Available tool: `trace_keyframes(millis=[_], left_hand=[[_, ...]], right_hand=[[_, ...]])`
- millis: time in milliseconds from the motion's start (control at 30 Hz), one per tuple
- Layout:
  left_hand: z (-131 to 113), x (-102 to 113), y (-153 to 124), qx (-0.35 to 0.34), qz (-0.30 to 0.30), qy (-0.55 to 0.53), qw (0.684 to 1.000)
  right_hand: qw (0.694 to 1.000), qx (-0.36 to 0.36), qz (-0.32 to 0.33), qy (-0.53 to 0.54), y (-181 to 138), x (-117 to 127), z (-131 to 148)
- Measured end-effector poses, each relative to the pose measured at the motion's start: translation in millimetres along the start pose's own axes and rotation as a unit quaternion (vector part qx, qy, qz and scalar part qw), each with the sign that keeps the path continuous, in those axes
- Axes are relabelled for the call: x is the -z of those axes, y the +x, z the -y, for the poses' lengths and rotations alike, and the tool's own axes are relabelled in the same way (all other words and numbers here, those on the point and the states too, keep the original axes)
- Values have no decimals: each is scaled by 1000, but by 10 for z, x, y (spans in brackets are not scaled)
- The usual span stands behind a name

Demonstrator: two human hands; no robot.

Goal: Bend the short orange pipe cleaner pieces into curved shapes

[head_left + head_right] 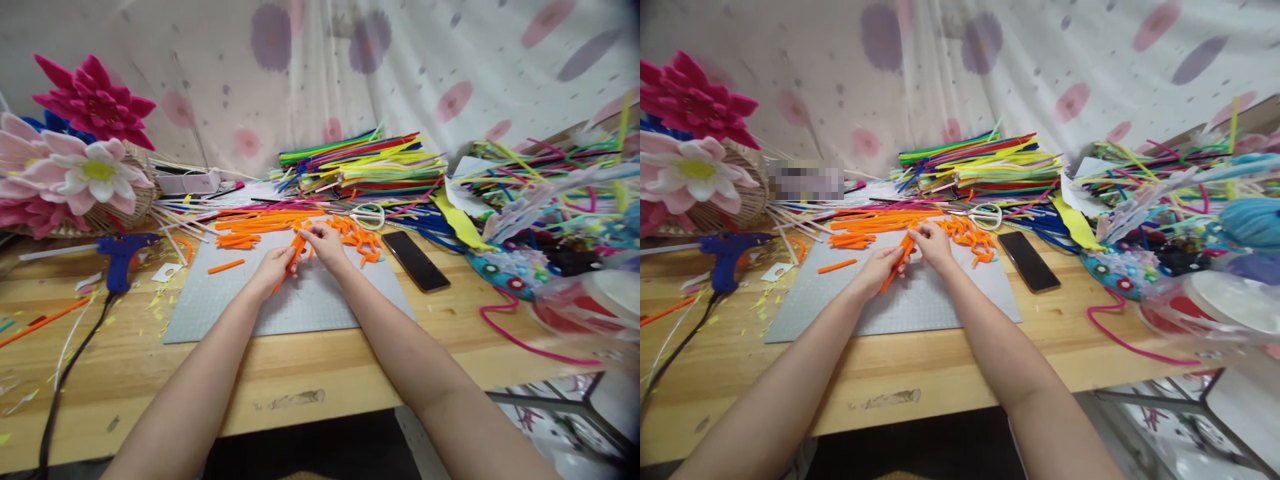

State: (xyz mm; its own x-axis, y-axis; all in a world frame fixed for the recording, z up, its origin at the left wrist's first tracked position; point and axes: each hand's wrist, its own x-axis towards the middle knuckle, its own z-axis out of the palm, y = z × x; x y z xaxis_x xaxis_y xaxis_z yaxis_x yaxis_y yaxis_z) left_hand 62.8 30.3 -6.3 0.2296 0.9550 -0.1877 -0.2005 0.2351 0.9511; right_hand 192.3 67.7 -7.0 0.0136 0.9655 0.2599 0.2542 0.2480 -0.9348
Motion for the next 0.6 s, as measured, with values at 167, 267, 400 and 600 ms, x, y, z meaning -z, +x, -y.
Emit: trace_keyframes(millis=[167,267,400,600], left_hand=[[79,-22,39,-43,-57,76,995],[76,-4,39,-51,-49,39,997],[31,-2,16,-19,-10,-39,999],[-5,17,-3,35,-9,-91,995]], right_hand=[[1000,7,4,14,-2,-19,-31],[987,-54,138,58,-31,-24,-4],[985,-67,148,54,-44,-2,37],[997,5,74,8,-13,7,35]])
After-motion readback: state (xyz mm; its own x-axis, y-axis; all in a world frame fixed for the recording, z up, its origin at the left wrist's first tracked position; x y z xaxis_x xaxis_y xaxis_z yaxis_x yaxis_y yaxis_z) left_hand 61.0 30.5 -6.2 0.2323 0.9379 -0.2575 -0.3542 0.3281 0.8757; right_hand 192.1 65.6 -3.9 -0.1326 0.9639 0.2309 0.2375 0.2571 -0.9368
